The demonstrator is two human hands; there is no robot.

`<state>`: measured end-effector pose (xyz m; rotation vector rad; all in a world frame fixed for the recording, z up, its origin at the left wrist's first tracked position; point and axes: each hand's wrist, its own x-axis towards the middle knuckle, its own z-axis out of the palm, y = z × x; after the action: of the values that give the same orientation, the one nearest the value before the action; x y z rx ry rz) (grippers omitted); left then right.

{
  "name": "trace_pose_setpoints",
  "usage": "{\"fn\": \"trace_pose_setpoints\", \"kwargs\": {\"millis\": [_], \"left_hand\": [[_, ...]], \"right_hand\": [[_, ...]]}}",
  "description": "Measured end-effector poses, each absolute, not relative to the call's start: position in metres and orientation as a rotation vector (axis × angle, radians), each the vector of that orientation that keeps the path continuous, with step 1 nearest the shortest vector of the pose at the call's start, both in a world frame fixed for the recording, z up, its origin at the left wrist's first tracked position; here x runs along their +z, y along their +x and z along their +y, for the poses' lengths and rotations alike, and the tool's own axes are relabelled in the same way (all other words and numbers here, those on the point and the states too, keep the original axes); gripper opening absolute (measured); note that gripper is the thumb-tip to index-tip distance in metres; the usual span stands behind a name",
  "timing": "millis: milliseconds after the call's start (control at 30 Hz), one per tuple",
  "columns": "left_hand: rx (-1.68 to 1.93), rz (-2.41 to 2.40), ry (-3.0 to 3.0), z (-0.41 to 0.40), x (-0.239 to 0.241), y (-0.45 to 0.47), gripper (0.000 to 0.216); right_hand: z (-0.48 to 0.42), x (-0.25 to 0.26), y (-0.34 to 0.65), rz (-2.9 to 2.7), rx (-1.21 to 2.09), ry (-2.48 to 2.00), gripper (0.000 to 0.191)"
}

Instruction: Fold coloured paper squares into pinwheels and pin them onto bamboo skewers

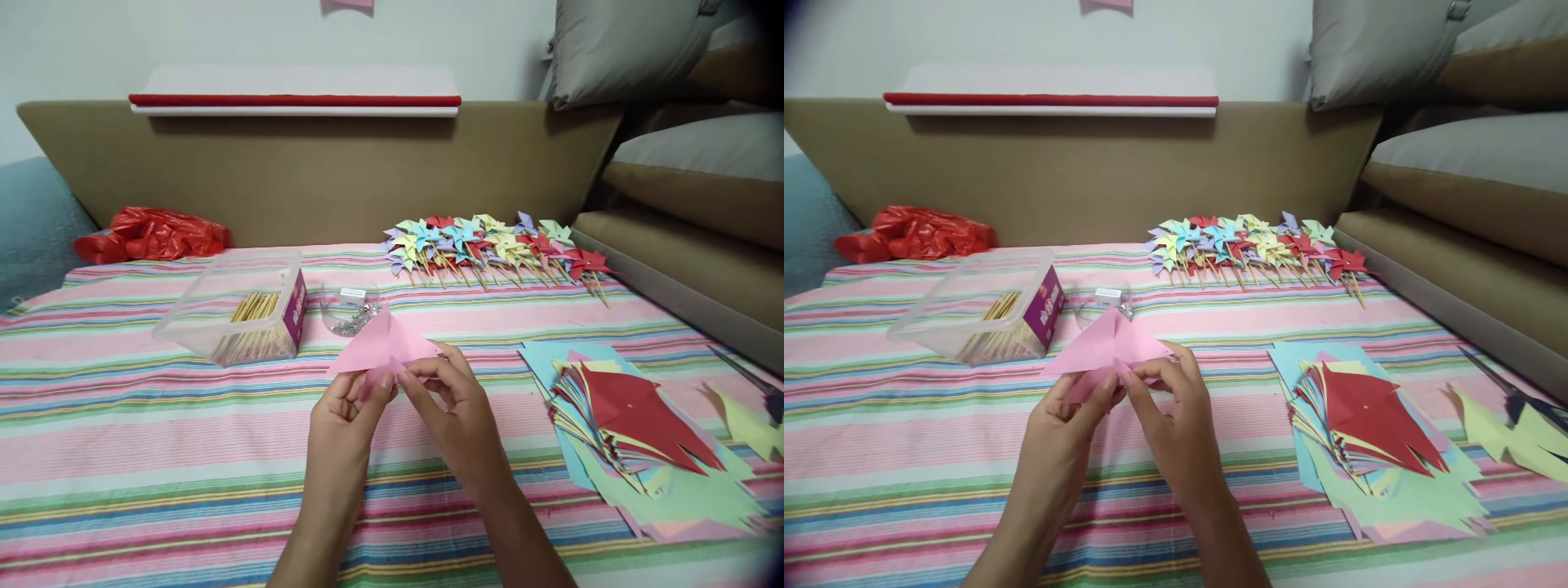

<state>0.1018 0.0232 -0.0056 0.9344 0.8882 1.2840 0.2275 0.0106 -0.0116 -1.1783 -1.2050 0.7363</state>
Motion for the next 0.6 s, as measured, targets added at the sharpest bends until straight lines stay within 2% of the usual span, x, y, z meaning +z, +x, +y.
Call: {"fn": "trace_pose_setpoints", "kwargs": {"millis": [400,600], "left_hand": [[1.287,0.941,0.970,0.0239,-0.0071,0.1028,0.025],[1.299,0.980,0.934,0.0245,-0.0113,0.1021,0.025]], "right_hand": [[0.0089,-0.0109,0.2265,-1.196,0.678,-1.184,0.008],[0.0073,-0.0093,0.2269,-1.171,0.709,-1.187,0.014]]}}
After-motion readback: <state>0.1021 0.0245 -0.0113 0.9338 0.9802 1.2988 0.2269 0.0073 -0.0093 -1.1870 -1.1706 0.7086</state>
